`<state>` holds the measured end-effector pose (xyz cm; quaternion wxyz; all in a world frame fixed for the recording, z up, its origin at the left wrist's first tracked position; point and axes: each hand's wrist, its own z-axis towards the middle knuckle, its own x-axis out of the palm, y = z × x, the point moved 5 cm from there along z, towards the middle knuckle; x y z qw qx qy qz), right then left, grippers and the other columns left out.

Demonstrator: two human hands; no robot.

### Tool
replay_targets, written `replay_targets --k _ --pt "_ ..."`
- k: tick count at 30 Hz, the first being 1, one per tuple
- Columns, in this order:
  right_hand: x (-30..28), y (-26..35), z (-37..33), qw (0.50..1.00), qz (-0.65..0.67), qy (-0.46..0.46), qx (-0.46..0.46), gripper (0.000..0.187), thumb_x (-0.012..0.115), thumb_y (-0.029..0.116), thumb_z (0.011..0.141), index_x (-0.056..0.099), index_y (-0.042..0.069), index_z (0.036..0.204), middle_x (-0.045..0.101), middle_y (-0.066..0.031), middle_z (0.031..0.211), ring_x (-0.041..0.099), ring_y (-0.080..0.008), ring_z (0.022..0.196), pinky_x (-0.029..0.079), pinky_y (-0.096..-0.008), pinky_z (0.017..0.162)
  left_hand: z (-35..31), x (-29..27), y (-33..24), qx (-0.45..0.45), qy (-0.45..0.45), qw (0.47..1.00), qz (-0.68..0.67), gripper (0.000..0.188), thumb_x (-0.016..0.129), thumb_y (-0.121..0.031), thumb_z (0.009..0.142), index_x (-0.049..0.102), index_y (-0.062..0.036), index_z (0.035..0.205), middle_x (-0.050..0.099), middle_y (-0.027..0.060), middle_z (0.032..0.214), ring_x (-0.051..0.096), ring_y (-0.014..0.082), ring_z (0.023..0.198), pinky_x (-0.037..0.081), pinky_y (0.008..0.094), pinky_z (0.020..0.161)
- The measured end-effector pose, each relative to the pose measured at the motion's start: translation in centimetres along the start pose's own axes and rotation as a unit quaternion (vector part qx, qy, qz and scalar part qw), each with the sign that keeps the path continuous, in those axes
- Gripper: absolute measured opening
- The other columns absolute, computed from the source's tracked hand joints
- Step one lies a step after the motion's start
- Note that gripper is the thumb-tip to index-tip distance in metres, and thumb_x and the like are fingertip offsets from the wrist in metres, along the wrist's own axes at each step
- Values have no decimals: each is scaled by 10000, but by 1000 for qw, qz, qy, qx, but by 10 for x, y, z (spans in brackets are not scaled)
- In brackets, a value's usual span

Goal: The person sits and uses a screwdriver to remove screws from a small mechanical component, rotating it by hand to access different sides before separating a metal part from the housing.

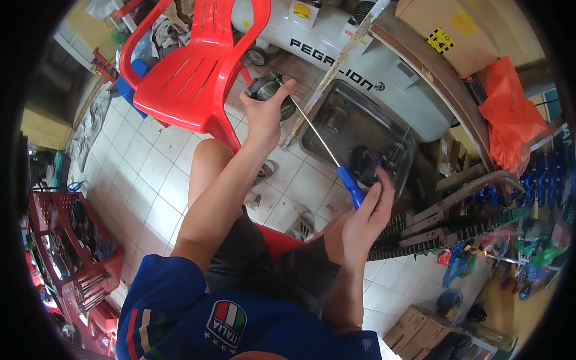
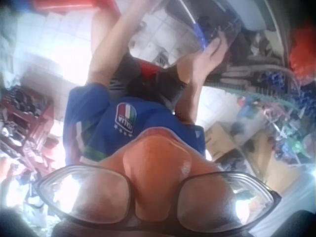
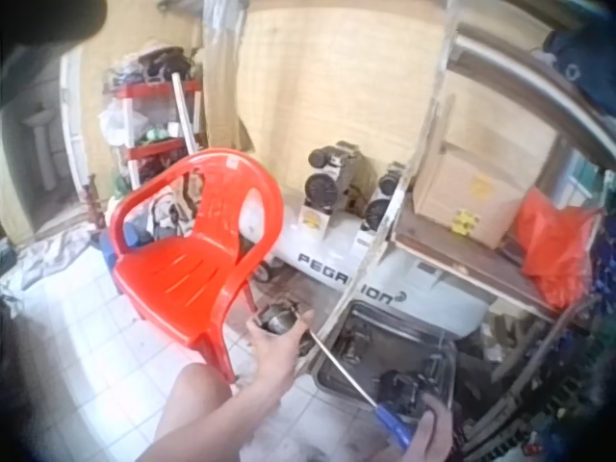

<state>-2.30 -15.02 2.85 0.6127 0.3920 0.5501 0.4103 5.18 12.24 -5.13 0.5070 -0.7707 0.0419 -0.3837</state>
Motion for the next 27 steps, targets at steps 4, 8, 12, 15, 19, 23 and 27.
replay_targets --k 4,8,12,15,19,23,27 --pt "2 8 -5 997 -49 54 -35 631 673 79 934 362 51 1482 578 -81 1059 532 -90 833 471 -231 662 3 1 -1 -8 -13 999 -28 802 877 -78 739 288 -54 1283 542 123 1142 602 193 985 546 343 794" --pt "1 20 -12 992 41 75 -88 620 672 106 937 379 77 1482 570 -59 1058 524 -84 792 453 -219 655 5 -4 -7 -13 -23 1000 -16 787 880 -84 738 298 -51 1268 544 122 1141 604 189 985 544 341 804" --pt "-1 -1 -2 996 58 36 61 510 619 198 982 443 72 1444 587 -50 1047 545 -100 789 452 -204 683 -1 0 -8 12 4 1000 20 849 892 -147 735 285 -38 1318 522 140 1183 577 192 1023 505 328 871" --pt "0 -3 -3 996 -20 42 72 456 576 248 1008 483 59 1412 601 -52 1061 571 -119 817 468 -199 730 -2 3 -11 1 3 1000 6 882 899 -179 732 280 -27 1342 509 148 1209 560 194 1048 485 325 905" --pt "7 13 -11 997 50 23 -51 431 549 216 1018 472 80 1420 574 -32 907 579 -112 822 458 -185 737 6 -6 -8 -5 -40 999 -5 830 885 -99 737 284 -39 1306 538 128 1158 608 184 979 547 326 809" --pt "5 10 -10 992 102 17 70 359 442 258 1069 497 86 1380 563 -38 894 530 -49 763 417 -174 599 -1 -4 -8 14 -11 1000 11 869 889 -157 740 280 -25 1346 504 141 1209 550 193 1059 485 325 904" --pt "6 3 -10 992 94 8 88 345 483 235 1057 517 93 1370 578 -44 884 529 -56 771 434 -179 613 -1 3 -16 24 -9 1000 -10 881 886 -146 738 273 -21 1358 503 143 1210 555 195 1058 488 320 900"
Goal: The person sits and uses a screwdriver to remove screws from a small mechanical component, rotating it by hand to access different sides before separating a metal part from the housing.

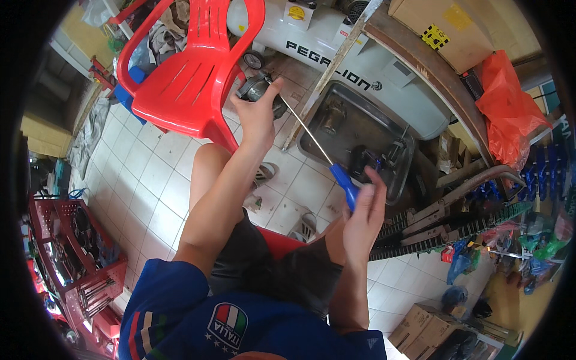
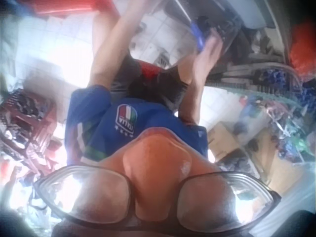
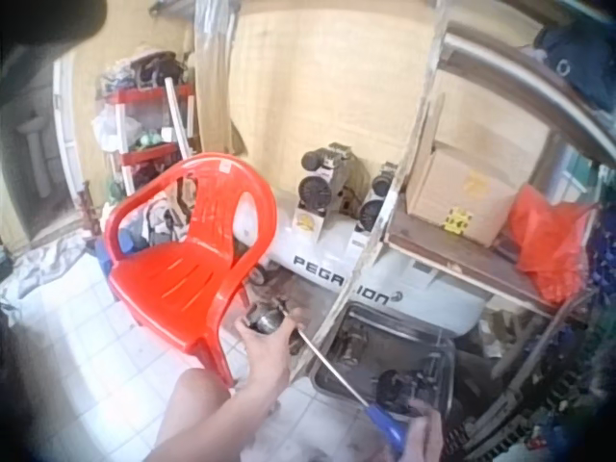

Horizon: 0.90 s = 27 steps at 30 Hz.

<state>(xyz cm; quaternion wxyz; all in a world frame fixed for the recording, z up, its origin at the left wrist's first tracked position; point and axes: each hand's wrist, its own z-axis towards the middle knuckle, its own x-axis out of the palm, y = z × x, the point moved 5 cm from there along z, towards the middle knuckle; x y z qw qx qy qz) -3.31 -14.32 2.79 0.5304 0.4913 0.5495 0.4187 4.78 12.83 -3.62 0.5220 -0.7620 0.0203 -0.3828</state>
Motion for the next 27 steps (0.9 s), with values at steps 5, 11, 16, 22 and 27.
replay_targets --k 5,11,16,22,27 --pt "2 11 -7 982 -53 78 -166 559 549 72 998 316 76 1506 563 -101 1088 600 -146 900 487 -201 745 6 -7 3 -19 -15 1000 -6 895 887 -145 730 269 -25 1367 503 146 1203 564 201 1044 493 322 892" --pt "-6 -15 2 1000 3 -12 8 386 434 213 1075 443 66 1432 594 -97 1023 516 -69 644 442 -215 570 1 -1 7 -8 15 1000 12 893 886 -148 727 272 -35 1365 504 151 1197 563 201 1038 493 324 883" --pt "-1 -2 -4 988 -51 35 -142 436 495 143 1047 390 67 1463 594 -90 1004 526 -72 710 452 -205 589 1 -4 5 -19 3 1000 -1 896 889 -159 726 271 -33 1363 501 149 1199 560 200 1039 492 329 883" --pt "-4 -8 -1 999 29 15 20 389 482 217 1062 461 50 1413 583 -82 889 521 -78 626 419 -212 535 3 -2 6 -1 -5 1000 22 820 858 -63 740 285 -49 1326 549 119 1147 611 183 981 547 324 813" --pt "2 2 -4 981 -76 3 -177 417 513 143 1034 435 44 1431 564 -78 871 562 -118 733 460 -202 649 -2 -4 1 -21 -8 1000 -7 880 879 -121 728 269 -30 1356 523 136 1171 583 186 1003 515 317 850"
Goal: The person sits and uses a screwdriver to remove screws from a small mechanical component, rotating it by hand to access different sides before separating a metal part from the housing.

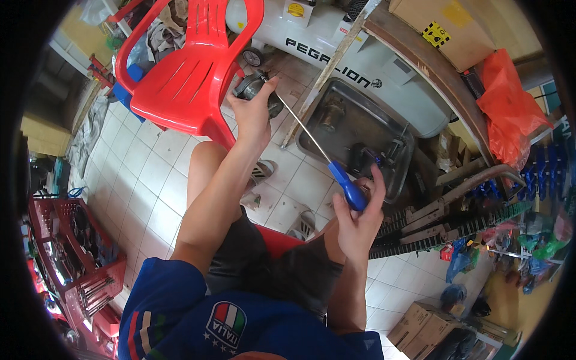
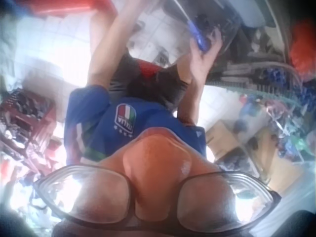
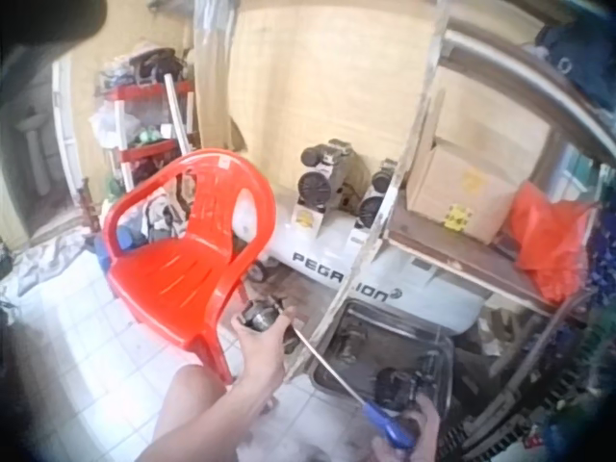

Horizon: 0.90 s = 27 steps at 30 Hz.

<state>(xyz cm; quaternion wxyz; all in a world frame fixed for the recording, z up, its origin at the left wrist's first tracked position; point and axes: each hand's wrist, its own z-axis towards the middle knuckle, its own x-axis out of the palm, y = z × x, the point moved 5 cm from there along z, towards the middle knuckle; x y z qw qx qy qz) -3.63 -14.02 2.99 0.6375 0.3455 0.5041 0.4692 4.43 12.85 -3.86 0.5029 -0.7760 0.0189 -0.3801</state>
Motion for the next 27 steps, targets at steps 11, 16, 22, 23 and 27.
replay_targets --k 11,16,22,23,27 --pt "-5 -12 -1 999 -37 24 31 380 536 225 1029 539 29 1355 630 -89 938 572 -96 706 436 -219 593 1 0 -1 29 4 999 22 876 881 -135 728 274 -18 1349 514 145 1176 575 191 1005 499 312 878" --pt "2 6 -9 999 37 -17 -9 488 572 227 1025 411 50 1449 592 -54 892 468 -51 557 324 -189 446 2 -2 0 16 -1 1000 14 870 867 -64 731 276 -55 1370 535 126 1159 602 187 978 543 320 798" --pt "0 -7 1 992 7 42 120 516 598 202 1000 409 52 1456 593 -104 987 536 -82 637 418 -211 526 3 -1 -6 18 1 1000 9 889 880 -128 732 259 -24 1361 510 152 1189 575 194 1023 505 329 872" --pt "0 -6 2 996 -59 32 53 489 608 214 996 455 52 1432 618 -94 913 565 -94 662 458 -217 563 2 0 -6 12 2 1000 8 888 880 -132 733 260 -25 1360 512 150 1187 573 195 1025 503 330 873" --pt "4 11 -5 997 72 -34 -23 564 653 188 973 410 81 1471 622 -92 1020 579 -112 716 453 -229 577 2 -3 -3 -4 0 1000 4 857 868 -77 732 274 -34 1348 529 135 1163 590 195 1006 529 332 840"
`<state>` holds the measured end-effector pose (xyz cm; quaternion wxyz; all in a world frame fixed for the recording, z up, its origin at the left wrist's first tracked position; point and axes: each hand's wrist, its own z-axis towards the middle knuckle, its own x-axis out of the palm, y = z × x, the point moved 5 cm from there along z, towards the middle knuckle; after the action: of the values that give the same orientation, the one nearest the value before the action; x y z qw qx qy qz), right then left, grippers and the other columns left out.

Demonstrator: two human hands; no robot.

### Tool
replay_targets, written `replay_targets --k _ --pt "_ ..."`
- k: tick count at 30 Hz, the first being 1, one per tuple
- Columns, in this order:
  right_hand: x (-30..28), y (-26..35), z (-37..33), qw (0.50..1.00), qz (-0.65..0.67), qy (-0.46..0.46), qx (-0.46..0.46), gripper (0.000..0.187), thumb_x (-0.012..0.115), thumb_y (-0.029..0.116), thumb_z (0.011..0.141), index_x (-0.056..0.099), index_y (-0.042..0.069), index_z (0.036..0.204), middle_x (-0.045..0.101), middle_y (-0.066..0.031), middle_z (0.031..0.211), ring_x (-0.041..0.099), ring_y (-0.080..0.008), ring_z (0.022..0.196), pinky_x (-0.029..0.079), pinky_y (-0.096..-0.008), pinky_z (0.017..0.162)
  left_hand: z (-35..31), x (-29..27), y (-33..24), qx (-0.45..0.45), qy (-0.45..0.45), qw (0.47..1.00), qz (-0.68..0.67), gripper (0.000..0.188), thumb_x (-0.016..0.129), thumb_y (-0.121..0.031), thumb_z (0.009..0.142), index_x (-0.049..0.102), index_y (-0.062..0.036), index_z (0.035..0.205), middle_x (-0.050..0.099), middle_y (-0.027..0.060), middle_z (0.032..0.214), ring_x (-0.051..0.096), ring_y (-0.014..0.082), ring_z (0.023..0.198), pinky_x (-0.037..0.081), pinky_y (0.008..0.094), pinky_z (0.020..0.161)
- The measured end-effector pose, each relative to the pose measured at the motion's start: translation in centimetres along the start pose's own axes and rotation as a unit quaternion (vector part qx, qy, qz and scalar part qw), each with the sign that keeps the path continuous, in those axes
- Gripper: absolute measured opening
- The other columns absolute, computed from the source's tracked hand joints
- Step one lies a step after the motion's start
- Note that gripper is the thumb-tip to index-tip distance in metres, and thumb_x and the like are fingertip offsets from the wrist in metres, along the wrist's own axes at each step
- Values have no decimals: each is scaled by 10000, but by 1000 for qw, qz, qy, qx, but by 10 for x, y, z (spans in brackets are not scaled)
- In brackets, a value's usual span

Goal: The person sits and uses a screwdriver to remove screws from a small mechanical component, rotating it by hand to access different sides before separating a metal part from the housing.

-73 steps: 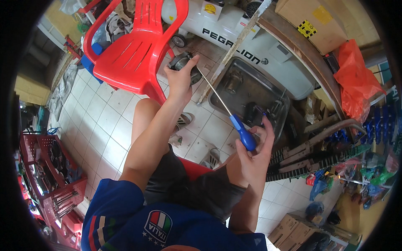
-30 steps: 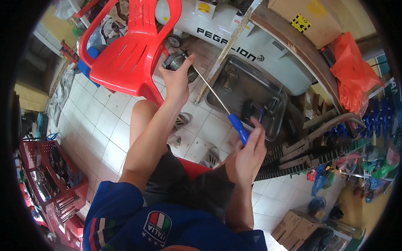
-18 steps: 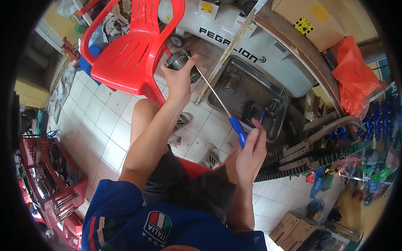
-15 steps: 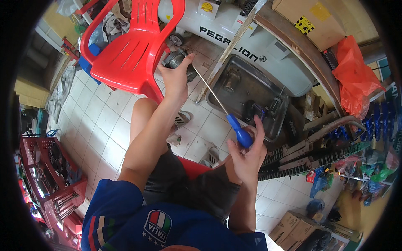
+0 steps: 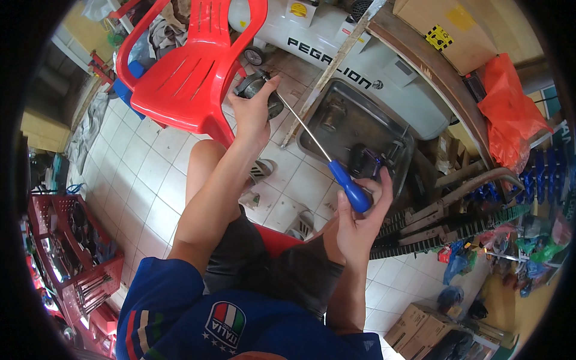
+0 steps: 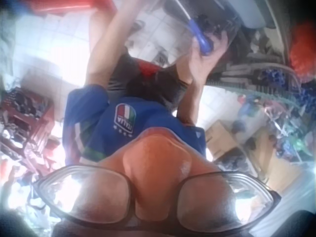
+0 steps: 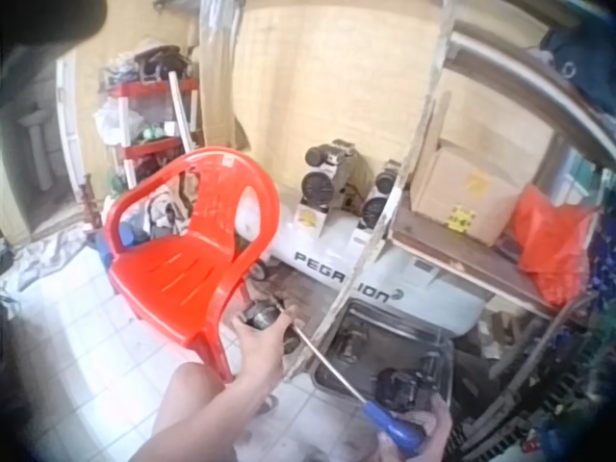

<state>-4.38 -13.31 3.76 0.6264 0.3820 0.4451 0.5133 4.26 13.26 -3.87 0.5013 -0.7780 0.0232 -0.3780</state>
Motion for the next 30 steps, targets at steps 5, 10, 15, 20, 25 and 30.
replay_targets --k 5,10,15,20,25,30 --pt "-7 -17 10 981 -62 85 165 579 639 182 984 381 73 1491 611 -87 969 552 -106 718 440 -245 562 3 5 4 16 12 1000 12 881 882 -130 727 274 -21 1356 516 149 1180 569 192 1021 500 325 872" --pt "-4 -2 7 992 -68 104 -26 627 665 122 947 369 50 1495 622 -96 986 576 -122 774 465 -233 640 3 0 2 1 -10 1000 11 835 850 -49 744 275 -49 1349 530 122 1169 592 189 1010 542 329 821" --pt "-9 -11 12 967 -35 74 242 658 674 74 925 355 54 1500 617 -120 1063 604 -137 787 495 -236 701 0 1 6 13 9 1000 22 883 873 -98 728 267 -29 1367 509 143 1201 577 192 1027 511 327 865" --pt "-8 -16 11 986 -134 93 -45 533 594 203 998 399 63 1474 625 -117 1009 579 -110 697 488 -231 580 -1 4 -1 2 10 1000 3 910 887 -130 716 262 -27 1369 500 152 1217 568 191 1036 496 319 883" --pt "-6 -7 4 992 -23 23 120 475 491 317 1048 442 55 1442 620 -105 911 573 -98 642 449 -229 526 -1 3 4 15 22 999 26 878 876 -119 728 268 -44 1357 504 149 1213 570 189 1037 503 330 870" --pt "-6 -8 7 985 -131 95 66 502 542 174 1006 393 37 1466 598 -104 977 526 -91 624 402 -209 545 1 2 10 -36 -11 999 -9 860 865 -79 736 263 -58 1350 533 132 1168 593 197 1002 531 340 812"
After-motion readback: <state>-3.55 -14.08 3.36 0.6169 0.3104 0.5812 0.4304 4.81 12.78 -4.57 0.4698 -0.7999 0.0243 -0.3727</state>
